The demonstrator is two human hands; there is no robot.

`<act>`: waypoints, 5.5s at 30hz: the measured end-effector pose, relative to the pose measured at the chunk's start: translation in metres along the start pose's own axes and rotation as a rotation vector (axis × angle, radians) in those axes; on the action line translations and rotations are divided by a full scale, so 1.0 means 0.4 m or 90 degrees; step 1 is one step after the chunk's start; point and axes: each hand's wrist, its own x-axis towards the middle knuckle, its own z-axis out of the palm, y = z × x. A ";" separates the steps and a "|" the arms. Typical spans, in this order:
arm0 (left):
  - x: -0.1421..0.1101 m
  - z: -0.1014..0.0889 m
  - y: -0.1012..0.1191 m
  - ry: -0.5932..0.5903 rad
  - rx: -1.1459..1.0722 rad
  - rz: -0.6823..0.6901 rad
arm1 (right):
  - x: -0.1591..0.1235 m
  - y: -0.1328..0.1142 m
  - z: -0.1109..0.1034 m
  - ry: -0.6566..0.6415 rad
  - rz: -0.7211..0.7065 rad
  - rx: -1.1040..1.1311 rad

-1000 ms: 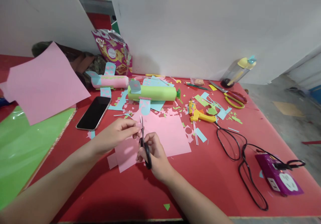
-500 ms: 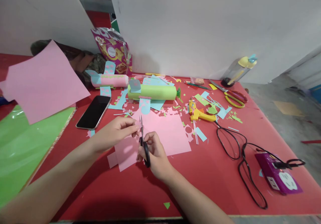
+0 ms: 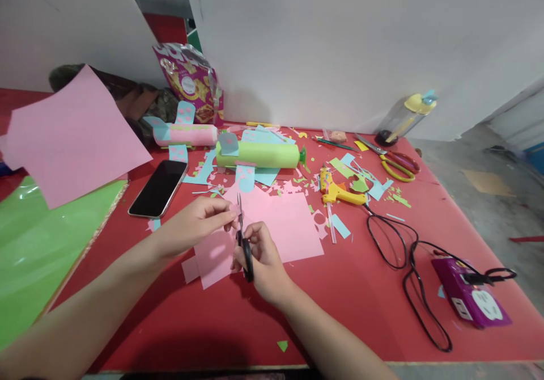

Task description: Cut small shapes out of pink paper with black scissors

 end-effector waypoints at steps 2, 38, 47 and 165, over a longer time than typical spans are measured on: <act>0.001 0.000 0.001 -0.002 -0.002 0.002 | 0.000 -0.002 0.001 0.003 0.001 -0.004; -0.005 0.001 -0.009 -0.224 0.243 0.067 | 0.013 -0.019 0.001 0.174 -0.121 -0.035; -0.004 0.001 0.003 -0.115 0.210 0.051 | 0.012 -0.013 -0.006 0.191 -0.120 -0.056; -0.004 -0.019 0.004 0.002 0.069 0.065 | 0.003 0.007 -0.015 -0.084 -0.036 -0.002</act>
